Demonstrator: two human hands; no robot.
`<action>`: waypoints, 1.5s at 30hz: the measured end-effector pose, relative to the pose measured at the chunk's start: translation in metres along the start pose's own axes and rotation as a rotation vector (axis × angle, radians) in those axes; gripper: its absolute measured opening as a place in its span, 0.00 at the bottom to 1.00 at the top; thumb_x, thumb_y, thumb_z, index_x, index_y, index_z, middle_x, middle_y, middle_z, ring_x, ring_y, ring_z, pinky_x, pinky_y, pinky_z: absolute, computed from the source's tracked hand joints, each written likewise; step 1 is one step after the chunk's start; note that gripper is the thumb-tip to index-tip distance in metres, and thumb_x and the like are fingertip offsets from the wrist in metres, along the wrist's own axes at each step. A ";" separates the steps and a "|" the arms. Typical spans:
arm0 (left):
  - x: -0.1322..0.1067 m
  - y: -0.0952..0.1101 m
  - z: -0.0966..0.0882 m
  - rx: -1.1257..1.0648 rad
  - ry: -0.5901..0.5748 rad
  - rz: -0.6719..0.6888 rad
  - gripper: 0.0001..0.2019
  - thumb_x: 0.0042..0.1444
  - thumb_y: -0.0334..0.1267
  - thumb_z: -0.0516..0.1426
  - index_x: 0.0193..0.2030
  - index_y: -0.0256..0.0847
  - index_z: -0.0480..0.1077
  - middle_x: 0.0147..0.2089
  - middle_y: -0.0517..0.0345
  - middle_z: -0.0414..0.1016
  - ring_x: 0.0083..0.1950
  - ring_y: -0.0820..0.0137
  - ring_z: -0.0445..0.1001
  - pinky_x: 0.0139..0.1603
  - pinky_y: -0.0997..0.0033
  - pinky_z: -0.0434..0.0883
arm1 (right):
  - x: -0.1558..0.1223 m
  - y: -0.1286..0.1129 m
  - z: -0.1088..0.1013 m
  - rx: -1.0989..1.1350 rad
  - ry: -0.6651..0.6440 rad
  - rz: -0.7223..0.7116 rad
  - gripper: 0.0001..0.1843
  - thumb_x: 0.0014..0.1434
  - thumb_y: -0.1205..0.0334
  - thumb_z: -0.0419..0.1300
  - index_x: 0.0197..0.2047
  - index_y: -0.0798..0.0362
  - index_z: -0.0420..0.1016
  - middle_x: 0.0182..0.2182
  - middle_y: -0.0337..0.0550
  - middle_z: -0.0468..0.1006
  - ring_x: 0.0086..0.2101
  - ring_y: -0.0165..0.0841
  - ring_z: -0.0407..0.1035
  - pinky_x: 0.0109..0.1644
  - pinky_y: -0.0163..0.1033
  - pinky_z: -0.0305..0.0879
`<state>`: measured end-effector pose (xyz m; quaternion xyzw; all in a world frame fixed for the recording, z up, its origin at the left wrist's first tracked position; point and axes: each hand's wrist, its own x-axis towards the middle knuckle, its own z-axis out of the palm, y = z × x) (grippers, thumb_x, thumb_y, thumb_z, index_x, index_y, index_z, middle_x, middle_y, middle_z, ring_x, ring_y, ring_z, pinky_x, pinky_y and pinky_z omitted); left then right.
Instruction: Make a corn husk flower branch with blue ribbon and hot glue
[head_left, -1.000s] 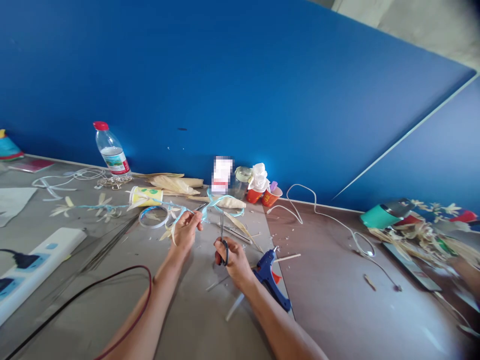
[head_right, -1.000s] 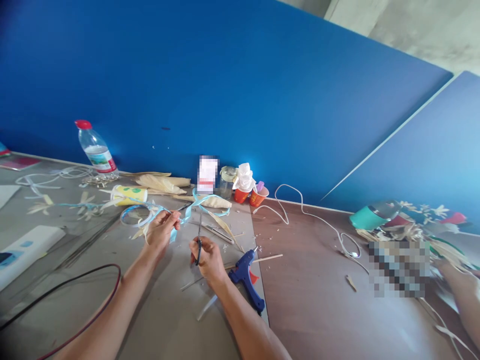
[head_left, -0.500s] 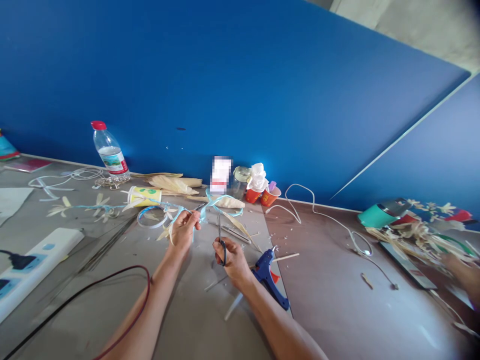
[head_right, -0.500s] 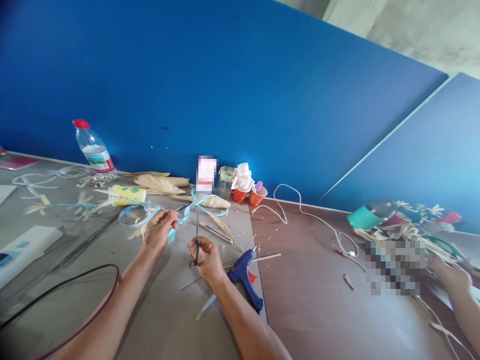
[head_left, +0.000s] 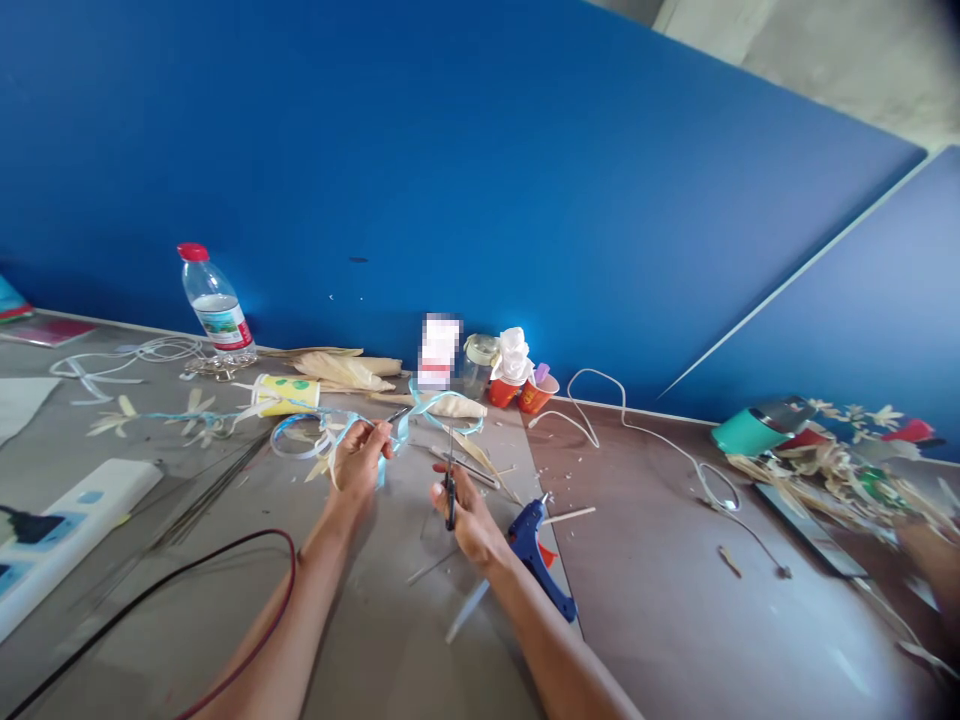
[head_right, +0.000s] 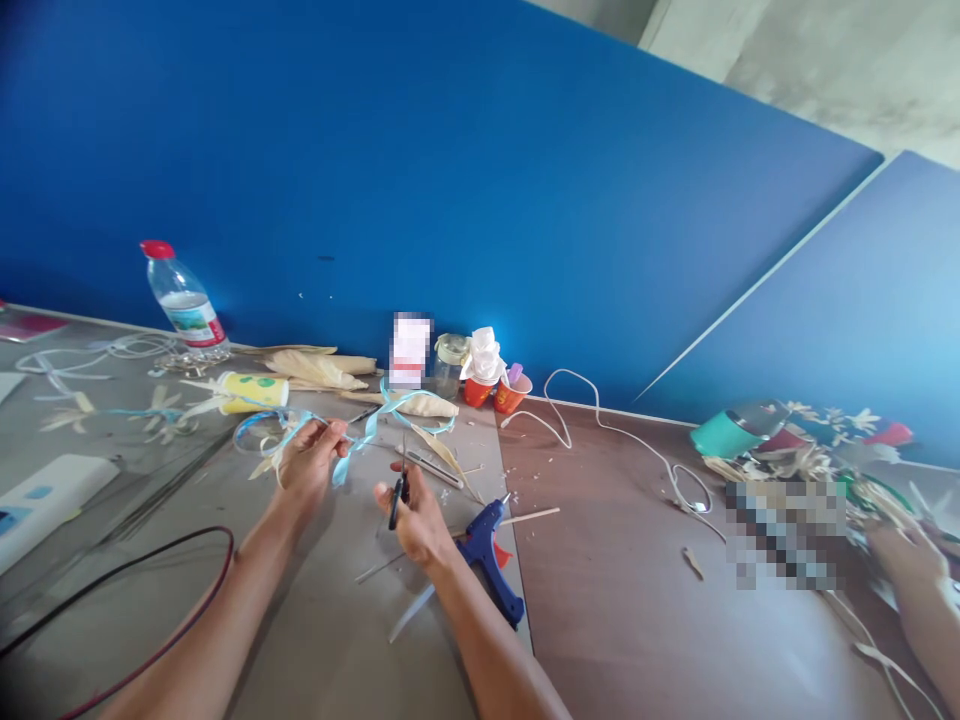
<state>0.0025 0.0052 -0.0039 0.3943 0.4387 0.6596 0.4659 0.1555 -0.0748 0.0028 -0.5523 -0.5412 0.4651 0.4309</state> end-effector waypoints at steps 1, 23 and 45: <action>0.001 0.000 -0.001 0.000 0.005 -0.001 0.12 0.45 0.45 0.61 0.26 0.38 0.68 0.17 0.64 0.65 0.20 0.76 0.64 0.24 0.75 0.63 | 0.000 0.000 -0.001 -0.084 -0.010 -0.010 0.25 0.52 0.47 0.57 0.49 0.51 0.67 0.25 0.34 0.66 0.26 0.28 0.60 0.29 0.33 0.56; -0.021 0.016 0.006 0.286 -0.255 0.012 0.09 0.46 0.40 0.59 0.35 0.42 0.76 0.19 0.64 0.64 0.21 0.74 0.61 0.21 0.77 0.57 | 0.003 0.004 -0.007 -1.002 0.121 -0.126 0.14 0.58 0.60 0.54 0.47 0.49 0.73 0.58 0.51 0.64 0.38 0.36 0.73 0.38 0.37 0.64; -0.028 0.007 0.015 0.028 -0.239 -0.102 0.13 0.50 0.47 0.57 0.33 0.38 0.75 0.21 0.62 0.66 0.22 0.76 0.61 0.25 0.76 0.59 | 0.000 0.006 0.012 -0.279 0.058 -0.222 0.15 0.59 0.61 0.50 0.27 0.52 0.75 0.17 0.37 0.68 0.20 0.29 0.61 0.26 0.33 0.54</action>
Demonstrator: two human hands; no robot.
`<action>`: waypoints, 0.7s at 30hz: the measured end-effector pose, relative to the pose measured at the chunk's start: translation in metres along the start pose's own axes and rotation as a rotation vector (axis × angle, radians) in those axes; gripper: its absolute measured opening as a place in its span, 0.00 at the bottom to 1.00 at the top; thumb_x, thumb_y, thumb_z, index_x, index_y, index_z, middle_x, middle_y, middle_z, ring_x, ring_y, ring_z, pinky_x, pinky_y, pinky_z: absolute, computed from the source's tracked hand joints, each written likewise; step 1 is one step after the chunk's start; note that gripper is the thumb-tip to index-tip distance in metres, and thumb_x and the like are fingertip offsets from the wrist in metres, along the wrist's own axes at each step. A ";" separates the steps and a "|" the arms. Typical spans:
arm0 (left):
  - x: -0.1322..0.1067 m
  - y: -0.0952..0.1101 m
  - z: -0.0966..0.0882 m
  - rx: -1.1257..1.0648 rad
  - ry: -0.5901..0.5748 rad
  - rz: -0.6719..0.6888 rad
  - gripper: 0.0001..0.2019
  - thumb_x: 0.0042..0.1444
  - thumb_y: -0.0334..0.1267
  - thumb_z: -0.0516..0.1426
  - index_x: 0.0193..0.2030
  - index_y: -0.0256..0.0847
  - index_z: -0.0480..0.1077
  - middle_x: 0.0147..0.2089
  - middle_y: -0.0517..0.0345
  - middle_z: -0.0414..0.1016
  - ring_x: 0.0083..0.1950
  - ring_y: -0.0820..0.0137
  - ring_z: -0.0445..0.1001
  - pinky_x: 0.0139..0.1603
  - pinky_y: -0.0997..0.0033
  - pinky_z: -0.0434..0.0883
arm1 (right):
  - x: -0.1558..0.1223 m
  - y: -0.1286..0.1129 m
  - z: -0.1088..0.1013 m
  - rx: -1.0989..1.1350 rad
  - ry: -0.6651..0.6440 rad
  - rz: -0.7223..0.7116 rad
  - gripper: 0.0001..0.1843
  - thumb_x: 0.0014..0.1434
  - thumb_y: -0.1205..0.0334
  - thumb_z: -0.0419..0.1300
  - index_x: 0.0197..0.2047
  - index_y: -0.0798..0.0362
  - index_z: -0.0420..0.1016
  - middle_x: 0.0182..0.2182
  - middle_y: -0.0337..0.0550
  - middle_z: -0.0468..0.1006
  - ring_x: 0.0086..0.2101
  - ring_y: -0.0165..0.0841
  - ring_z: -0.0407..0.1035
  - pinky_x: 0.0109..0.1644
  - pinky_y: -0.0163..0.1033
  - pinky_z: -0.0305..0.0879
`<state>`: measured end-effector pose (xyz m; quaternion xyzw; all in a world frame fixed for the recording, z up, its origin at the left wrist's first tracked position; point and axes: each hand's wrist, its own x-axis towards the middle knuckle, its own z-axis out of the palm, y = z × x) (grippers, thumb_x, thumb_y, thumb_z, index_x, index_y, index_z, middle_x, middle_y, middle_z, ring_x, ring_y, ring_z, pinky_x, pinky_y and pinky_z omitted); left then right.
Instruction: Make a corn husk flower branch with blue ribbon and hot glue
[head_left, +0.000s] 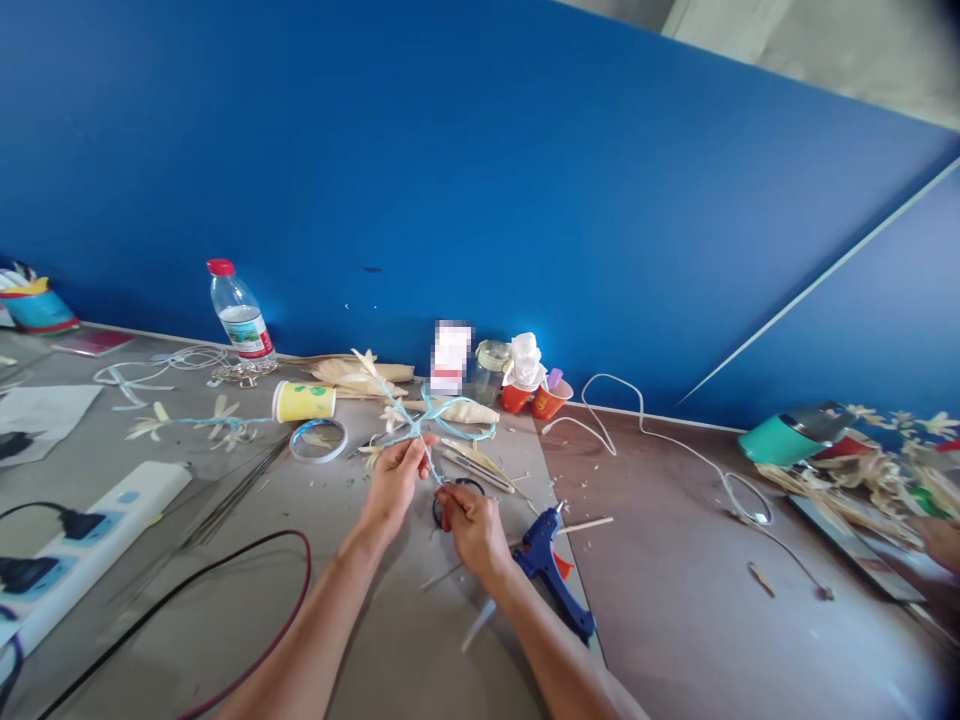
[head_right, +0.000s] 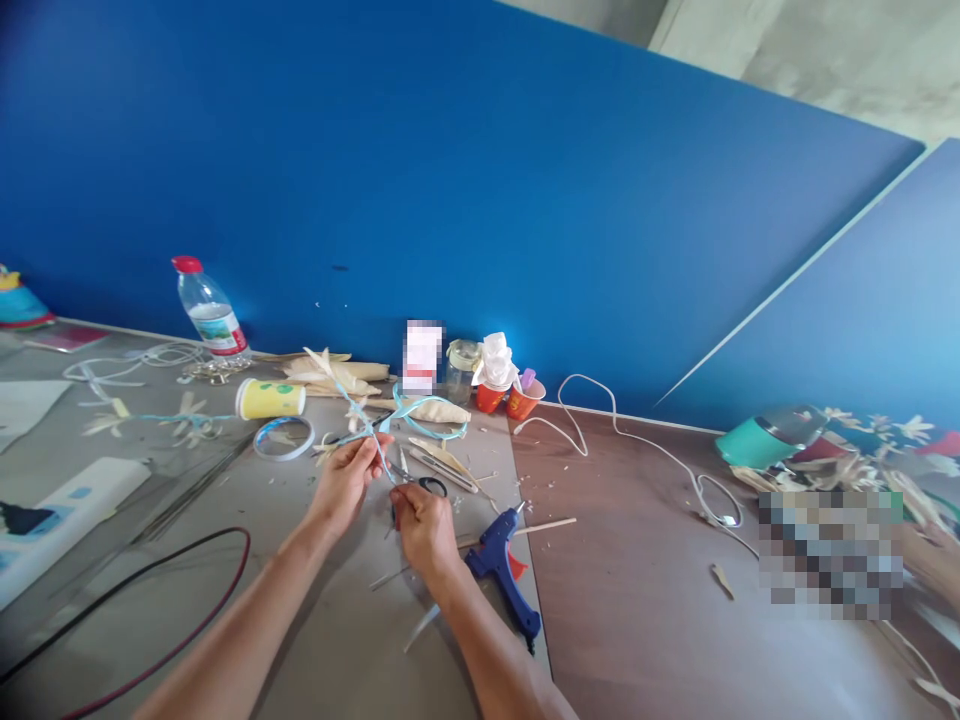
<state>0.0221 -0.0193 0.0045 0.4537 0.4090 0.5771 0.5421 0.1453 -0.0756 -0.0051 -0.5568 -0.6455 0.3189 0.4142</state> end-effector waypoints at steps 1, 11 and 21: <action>0.001 -0.001 0.000 -0.063 0.022 -0.026 0.13 0.49 0.47 0.59 0.32 0.38 0.74 0.21 0.62 0.66 0.22 0.76 0.61 0.25 0.76 0.59 | -0.001 0.000 0.001 0.027 -0.007 0.009 0.15 0.59 0.61 0.50 0.27 0.52 0.75 0.16 0.36 0.68 0.20 0.29 0.61 0.26 0.33 0.54; -0.003 0.001 0.002 -0.153 -0.043 -0.016 0.10 0.46 0.42 0.62 0.28 0.36 0.75 0.28 0.58 0.72 0.25 0.78 0.61 0.29 0.75 0.61 | -0.002 0.006 0.008 0.191 -0.051 0.116 0.15 0.58 0.57 0.51 0.29 0.55 0.74 0.14 0.34 0.64 0.18 0.26 0.55 0.23 0.32 0.52; 0.002 -0.003 0.000 -0.280 0.077 -0.053 0.09 0.42 0.40 0.64 0.24 0.36 0.73 0.20 0.63 0.65 0.22 0.79 0.58 0.27 0.76 0.58 | -0.006 0.009 0.012 0.158 -0.083 0.072 0.18 0.59 0.55 0.51 0.22 0.53 0.70 0.14 0.34 0.63 0.18 0.26 0.55 0.23 0.33 0.50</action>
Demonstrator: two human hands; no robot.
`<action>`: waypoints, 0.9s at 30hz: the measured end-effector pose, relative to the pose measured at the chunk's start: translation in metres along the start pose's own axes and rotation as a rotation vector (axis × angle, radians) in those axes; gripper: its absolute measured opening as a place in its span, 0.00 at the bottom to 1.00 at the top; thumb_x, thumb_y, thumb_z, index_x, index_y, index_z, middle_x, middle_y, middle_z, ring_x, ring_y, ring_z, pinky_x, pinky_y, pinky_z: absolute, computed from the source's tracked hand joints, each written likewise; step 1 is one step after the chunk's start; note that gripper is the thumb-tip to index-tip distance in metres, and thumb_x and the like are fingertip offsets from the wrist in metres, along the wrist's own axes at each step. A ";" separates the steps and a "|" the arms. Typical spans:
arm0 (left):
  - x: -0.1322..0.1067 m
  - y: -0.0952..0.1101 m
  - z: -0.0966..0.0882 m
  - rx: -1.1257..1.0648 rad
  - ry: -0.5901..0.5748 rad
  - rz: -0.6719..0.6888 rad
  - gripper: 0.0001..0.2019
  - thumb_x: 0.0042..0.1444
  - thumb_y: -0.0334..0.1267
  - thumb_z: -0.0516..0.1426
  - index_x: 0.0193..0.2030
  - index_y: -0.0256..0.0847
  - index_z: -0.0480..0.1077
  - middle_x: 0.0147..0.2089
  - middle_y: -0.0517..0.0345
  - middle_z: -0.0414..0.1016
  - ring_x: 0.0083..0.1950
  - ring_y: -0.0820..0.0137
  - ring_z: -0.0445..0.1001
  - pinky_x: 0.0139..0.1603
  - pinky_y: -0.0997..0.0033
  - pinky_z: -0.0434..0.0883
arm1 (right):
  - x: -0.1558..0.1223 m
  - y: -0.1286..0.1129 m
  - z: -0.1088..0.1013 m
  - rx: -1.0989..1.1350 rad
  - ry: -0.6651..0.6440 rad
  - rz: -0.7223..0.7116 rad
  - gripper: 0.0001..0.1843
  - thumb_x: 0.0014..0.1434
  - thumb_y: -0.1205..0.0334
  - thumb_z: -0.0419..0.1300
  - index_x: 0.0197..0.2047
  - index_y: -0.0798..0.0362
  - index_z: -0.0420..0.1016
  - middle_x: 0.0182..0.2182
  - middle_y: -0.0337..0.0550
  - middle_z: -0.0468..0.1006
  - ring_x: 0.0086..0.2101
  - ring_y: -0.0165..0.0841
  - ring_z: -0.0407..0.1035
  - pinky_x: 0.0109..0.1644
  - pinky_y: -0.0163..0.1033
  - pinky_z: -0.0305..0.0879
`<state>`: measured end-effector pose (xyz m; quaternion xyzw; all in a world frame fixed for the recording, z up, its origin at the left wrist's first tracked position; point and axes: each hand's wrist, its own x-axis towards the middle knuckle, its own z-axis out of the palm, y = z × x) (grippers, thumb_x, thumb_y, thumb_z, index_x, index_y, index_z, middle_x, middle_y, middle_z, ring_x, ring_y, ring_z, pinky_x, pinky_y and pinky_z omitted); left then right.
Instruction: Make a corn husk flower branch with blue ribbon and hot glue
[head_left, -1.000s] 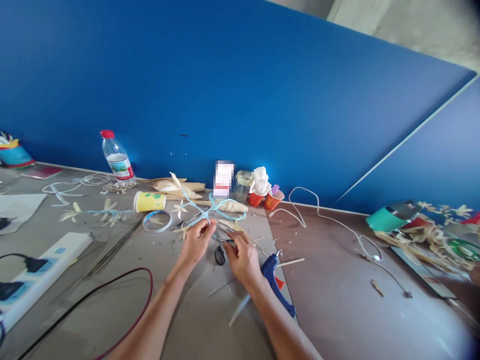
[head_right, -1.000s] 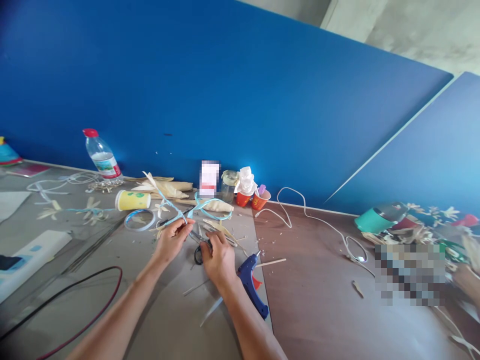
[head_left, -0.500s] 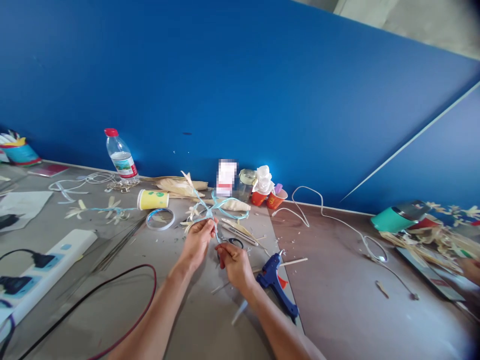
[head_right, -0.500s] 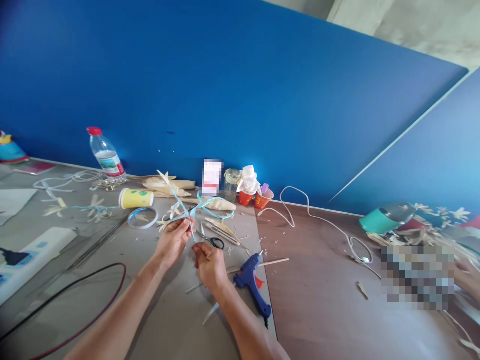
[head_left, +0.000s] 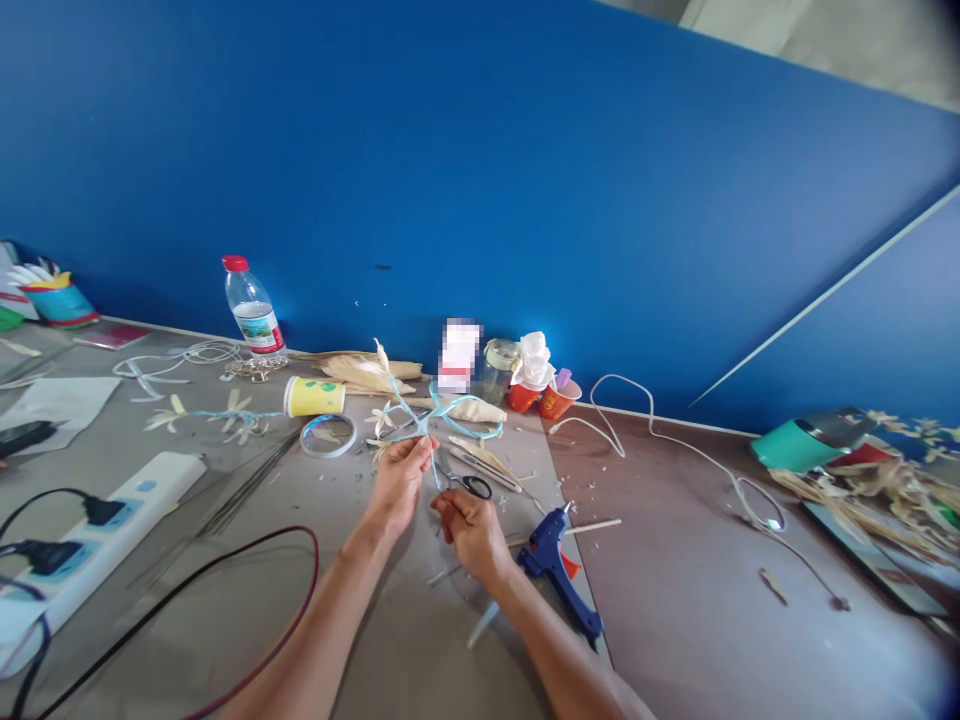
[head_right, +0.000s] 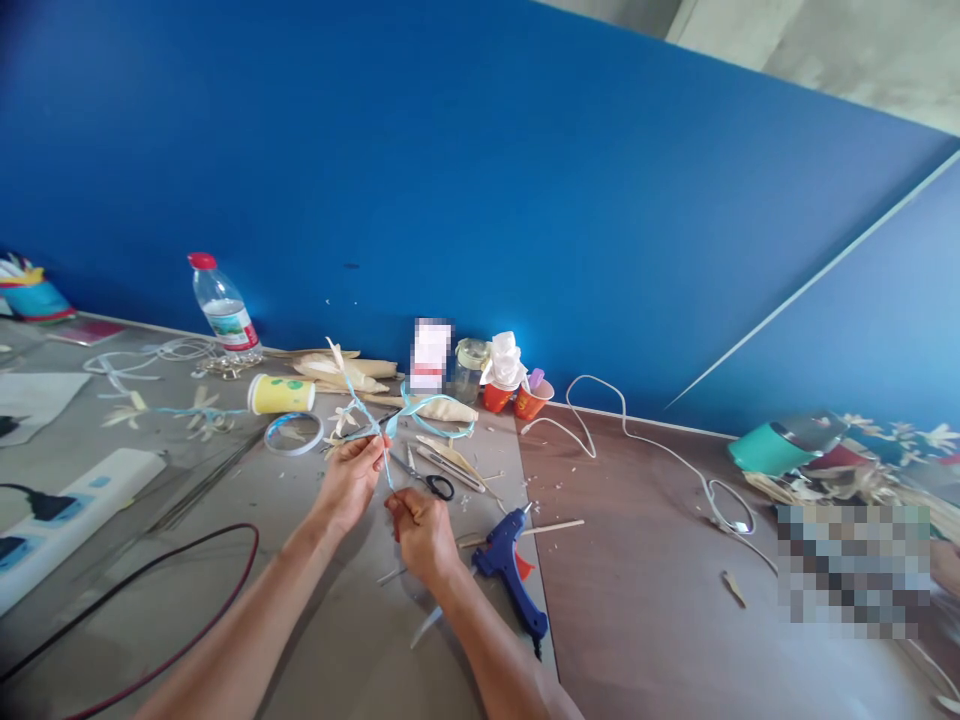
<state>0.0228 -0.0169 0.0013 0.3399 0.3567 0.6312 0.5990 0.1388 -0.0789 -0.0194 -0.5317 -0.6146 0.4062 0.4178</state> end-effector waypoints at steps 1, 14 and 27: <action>0.000 0.001 0.000 -0.009 0.002 0.000 0.09 0.42 0.40 0.64 0.24 0.36 0.73 0.19 0.63 0.65 0.22 0.79 0.58 0.26 0.76 0.57 | 0.000 0.000 0.000 0.005 -0.003 0.003 0.18 0.59 0.55 0.51 0.21 0.53 0.69 0.14 0.34 0.63 0.18 0.26 0.55 0.23 0.32 0.49; -0.002 0.009 0.005 -0.256 -0.072 -0.126 0.06 0.39 0.35 0.66 0.23 0.37 0.73 0.30 0.58 0.74 0.25 0.80 0.63 0.31 0.74 0.64 | 0.002 -0.014 0.001 0.296 -0.052 0.150 0.15 0.53 0.54 0.55 0.28 0.57 0.75 0.11 0.32 0.62 0.15 0.23 0.51 0.21 0.32 0.48; -0.004 0.015 0.007 -0.376 -0.088 -0.169 0.05 0.40 0.28 0.65 0.22 0.36 0.73 0.28 0.60 0.75 0.23 0.82 0.63 0.32 0.75 0.64 | -0.002 -0.011 0.002 0.428 -0.104 0.246 0.17 0.49 0.50 0.58 0.27 0.57 0.75 0.10 0.32 0.63 0.14 0.22 0.51 0.20 0.31 0.46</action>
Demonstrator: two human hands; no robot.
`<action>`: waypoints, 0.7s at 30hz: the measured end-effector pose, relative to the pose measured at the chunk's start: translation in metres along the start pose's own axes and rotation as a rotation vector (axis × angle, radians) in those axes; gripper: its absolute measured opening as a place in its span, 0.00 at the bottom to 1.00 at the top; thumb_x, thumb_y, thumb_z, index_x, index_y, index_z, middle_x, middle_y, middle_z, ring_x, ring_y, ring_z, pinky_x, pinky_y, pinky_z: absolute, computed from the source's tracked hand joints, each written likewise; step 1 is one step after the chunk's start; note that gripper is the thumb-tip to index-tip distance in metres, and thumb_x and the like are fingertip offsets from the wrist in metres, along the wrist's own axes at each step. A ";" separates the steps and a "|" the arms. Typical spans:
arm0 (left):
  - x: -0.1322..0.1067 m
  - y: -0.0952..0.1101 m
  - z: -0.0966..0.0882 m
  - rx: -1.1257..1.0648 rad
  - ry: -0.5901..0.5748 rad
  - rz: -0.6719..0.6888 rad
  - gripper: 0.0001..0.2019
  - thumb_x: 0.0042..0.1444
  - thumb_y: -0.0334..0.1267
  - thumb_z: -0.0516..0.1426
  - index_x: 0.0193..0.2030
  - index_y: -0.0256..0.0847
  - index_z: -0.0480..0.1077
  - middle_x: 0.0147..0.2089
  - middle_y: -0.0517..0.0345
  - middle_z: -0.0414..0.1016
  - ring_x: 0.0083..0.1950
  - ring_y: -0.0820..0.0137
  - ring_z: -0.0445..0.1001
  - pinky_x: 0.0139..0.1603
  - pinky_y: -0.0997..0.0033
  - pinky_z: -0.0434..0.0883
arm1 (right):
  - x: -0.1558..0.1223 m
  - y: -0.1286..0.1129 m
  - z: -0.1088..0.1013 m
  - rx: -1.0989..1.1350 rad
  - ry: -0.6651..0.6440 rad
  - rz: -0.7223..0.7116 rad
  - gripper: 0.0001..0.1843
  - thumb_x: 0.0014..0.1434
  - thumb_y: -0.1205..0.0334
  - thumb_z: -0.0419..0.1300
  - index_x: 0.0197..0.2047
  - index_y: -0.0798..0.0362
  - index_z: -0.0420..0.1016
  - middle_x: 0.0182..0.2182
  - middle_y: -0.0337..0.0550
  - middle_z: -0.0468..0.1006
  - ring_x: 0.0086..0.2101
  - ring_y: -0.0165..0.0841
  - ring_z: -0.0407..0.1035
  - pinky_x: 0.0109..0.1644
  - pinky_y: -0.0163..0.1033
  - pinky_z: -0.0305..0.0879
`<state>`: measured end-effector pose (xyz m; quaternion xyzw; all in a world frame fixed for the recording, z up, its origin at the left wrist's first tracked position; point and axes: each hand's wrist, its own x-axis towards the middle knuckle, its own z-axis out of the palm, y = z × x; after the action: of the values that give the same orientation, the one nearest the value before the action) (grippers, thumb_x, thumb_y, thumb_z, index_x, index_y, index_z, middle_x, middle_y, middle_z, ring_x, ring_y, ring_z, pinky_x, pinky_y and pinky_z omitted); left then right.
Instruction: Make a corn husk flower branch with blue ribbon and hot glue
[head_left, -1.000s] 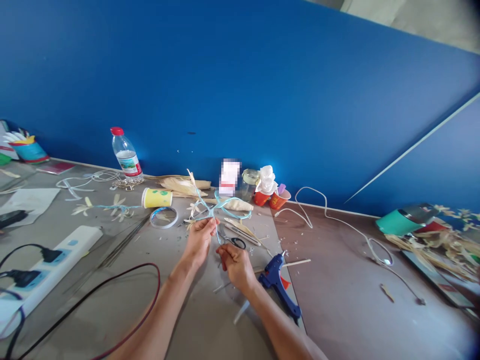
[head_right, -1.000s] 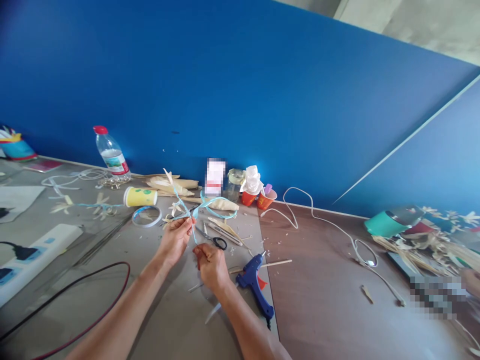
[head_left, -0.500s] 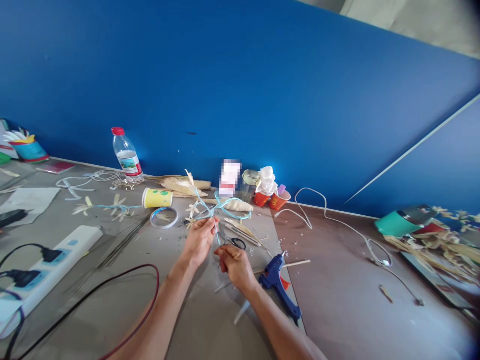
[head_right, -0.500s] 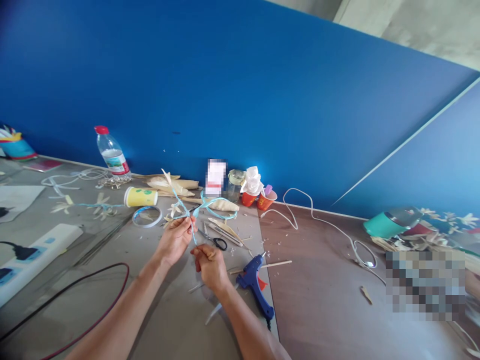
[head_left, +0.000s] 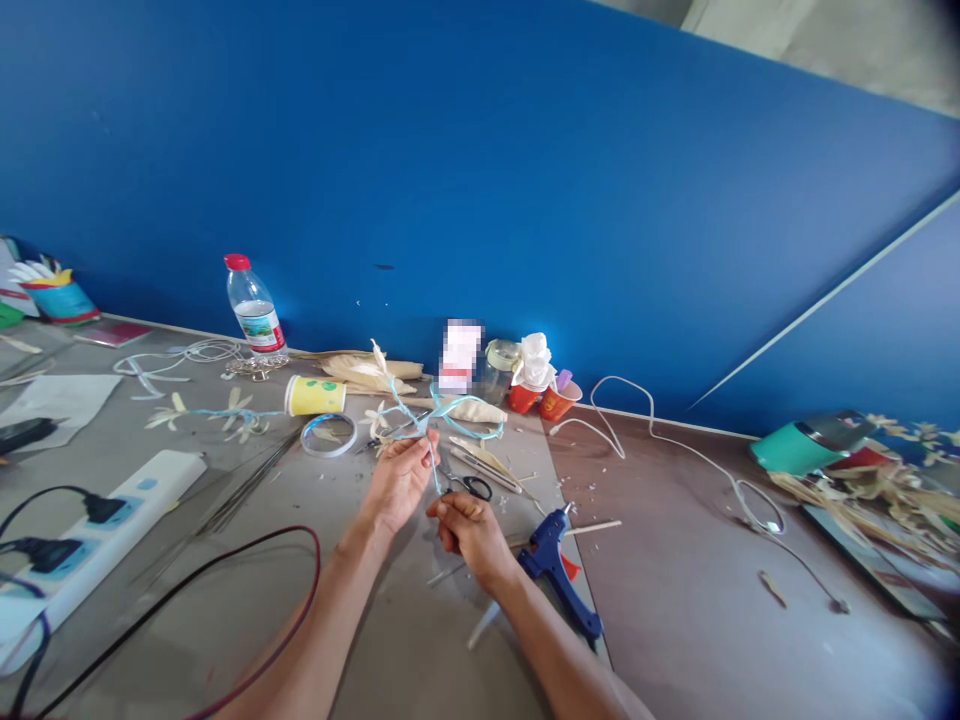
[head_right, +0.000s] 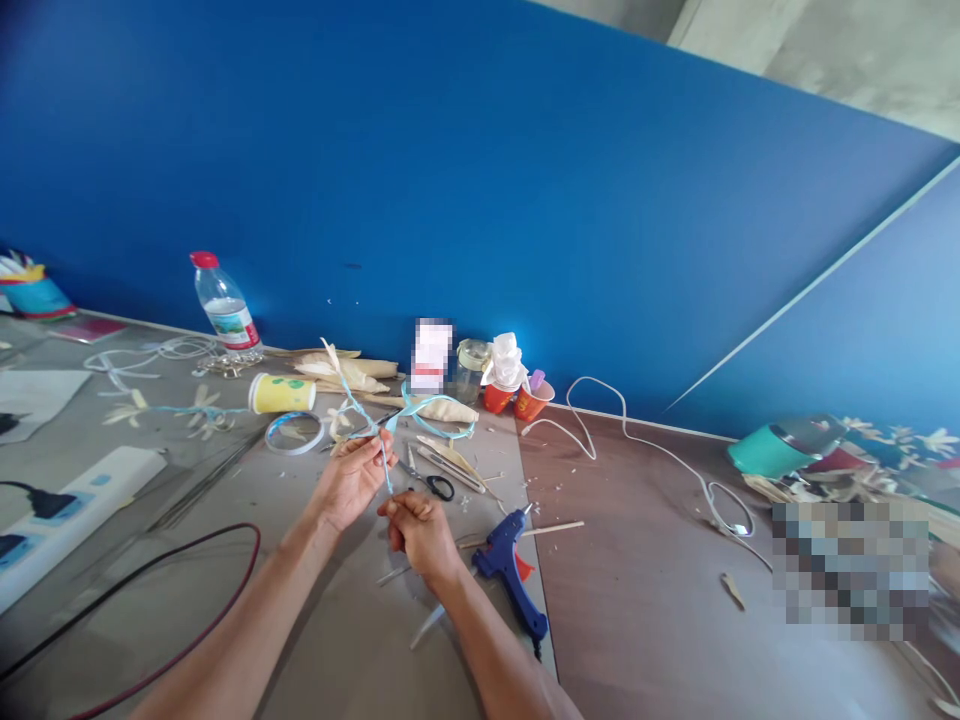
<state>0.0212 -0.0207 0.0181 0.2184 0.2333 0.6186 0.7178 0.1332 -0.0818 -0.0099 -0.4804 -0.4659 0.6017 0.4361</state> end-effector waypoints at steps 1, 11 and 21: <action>0.000 0.000 -0.001 0.001 -0.001 -0.009 0.05 0.40 0.29 0.65 0.22 0.36 0.73 0.28 0.61 0.75 0.24 0.81 0.63 0.33 0.75 0.64 | 0.000 0.000 0.000 0.006 -0.001 0.000 0.17 0.49 0.50 0.58 0.27 0.57 0.75 0.10 0.33 0.63 0.14 0.22 0.51 0.20 0.31 0.45; -0.002 -0.013 -0.007 0.453 -0.009 0.049 0.09 0.45 0.40 0.63 0.33 0.38 0.76 0.26 0.60 0.71 0.31 0.74 0.65 0.38 0.72 0.61 | 0.003 0.000 -0.004 -0.152 0.110 -0.126 0.14 0.53 0.56 0.53 0.29 0.57 0.73 0.12 0.32 0.62 0.16 0.23 0.51 0.22 0.31 0.48; 0.001 -0.014 -0.009 0.486 0.115 0.174 0.11 0.43 0.40 0.62 0.17 0.38 0.68 0.24 0.58 0.70 0.35 0.69 0.68 0.37 0.71 0.61 | -0.001 0.003 0.000 -0.399 0.150 -0.160 0.15 0.56 0.58 0.51 0.21 0.53 0.66 0.14 0.33 0.62 0.17 0.25 0.54 0.23 0.32 0.50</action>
<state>0.0272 -0.0211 0.0024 0.3680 0.3957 0.6153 0.5738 0.1328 -0.0832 -0.0125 -0.5621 -0.5784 0.4239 0.4122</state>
